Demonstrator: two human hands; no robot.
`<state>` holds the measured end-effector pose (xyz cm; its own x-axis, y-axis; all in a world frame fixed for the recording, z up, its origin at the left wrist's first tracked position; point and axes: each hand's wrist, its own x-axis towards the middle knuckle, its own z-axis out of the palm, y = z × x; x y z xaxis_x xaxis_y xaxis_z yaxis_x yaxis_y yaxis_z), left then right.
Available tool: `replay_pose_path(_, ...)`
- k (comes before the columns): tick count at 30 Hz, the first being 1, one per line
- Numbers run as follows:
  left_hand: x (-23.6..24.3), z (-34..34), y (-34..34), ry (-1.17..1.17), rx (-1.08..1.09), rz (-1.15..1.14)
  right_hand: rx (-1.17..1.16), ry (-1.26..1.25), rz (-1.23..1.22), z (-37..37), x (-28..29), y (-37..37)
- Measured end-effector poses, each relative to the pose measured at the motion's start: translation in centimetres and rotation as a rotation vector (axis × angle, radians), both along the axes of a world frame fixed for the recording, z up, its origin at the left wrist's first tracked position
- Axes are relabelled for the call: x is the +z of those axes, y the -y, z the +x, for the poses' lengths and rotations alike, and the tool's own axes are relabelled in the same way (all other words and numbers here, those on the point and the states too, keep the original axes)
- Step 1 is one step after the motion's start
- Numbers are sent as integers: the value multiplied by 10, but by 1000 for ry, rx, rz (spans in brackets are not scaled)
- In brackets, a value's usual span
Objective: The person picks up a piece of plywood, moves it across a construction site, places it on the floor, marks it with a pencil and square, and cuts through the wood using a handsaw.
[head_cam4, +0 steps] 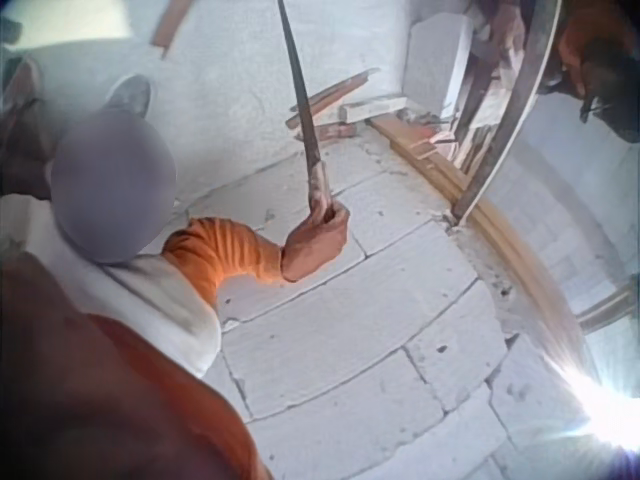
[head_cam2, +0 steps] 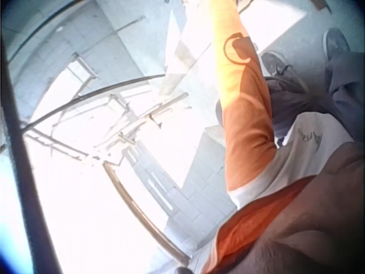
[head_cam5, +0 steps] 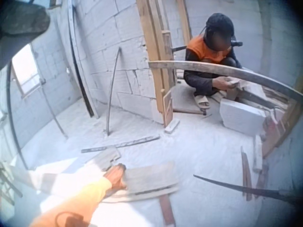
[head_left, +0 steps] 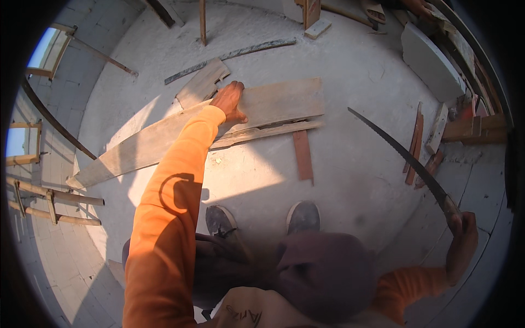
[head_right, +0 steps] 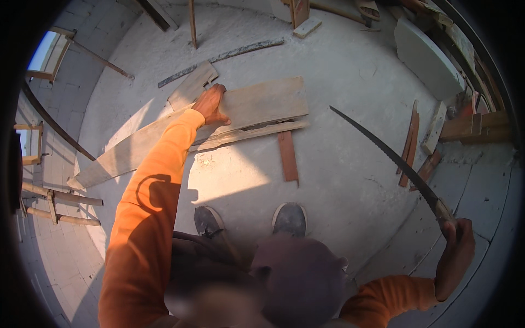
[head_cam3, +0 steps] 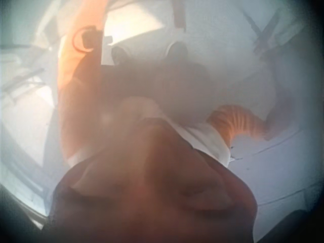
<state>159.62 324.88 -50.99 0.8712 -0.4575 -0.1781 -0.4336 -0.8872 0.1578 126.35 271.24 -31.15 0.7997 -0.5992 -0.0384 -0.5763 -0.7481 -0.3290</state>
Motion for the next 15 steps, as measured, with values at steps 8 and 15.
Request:
replay_pose_path(8,19,-9,7,-24,5,74,7,678,791,22,-107,-96)
replay_pose_path(15,1,-26,19,136,83,66,129,813,908,29,-186,-202)
